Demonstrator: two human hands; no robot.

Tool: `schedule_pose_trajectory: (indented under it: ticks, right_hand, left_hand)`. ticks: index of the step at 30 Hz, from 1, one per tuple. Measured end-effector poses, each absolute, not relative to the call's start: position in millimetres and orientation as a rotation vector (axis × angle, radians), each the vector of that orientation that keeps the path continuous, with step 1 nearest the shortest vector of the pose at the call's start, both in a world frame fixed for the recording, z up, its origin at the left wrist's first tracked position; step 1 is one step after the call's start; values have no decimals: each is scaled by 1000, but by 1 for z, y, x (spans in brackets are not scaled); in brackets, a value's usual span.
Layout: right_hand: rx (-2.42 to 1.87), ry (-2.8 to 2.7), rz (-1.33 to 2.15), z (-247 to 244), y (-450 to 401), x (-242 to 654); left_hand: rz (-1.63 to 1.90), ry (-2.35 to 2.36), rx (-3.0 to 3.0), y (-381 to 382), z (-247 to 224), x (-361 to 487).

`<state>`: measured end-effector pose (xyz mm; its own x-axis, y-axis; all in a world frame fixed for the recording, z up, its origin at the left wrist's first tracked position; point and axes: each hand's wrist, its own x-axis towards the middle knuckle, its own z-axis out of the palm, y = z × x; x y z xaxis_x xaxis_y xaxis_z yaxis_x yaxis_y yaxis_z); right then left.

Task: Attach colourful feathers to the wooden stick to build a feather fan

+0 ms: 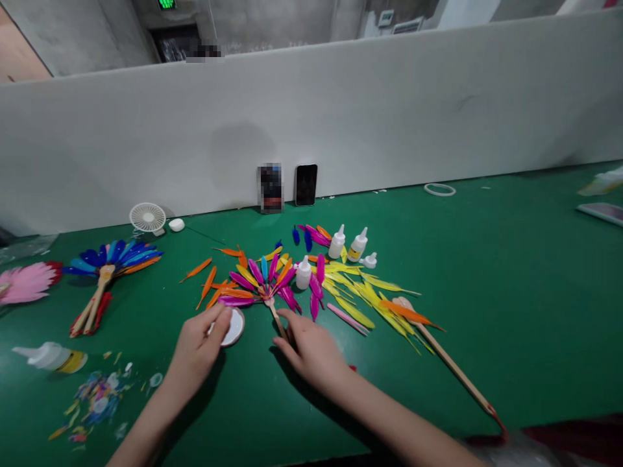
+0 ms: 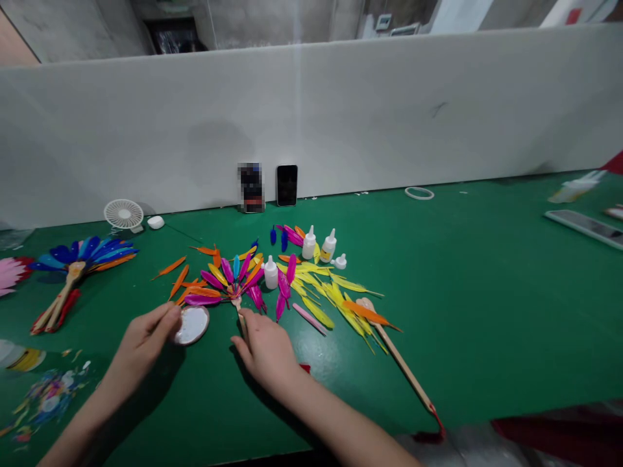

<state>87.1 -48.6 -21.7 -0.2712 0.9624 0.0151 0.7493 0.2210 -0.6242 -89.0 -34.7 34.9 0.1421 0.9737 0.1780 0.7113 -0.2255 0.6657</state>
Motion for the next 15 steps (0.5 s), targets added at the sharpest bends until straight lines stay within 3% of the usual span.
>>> schedule_pose_trajectory:
  ticks: [7,11,15]
  right_hand:
    - [-1641,-2404,478,-24,-49,82]
    - [-1498,-2401,231,-36,-46,84]
    - [-1357,-2216,26,-42,-45,87]
  left_hand:
    - [304,2073,2659,-34,35,-154]
    - [-139,2188,2610,-31,24,-176]
    - [-274,2198,2481,-35,18,-179]
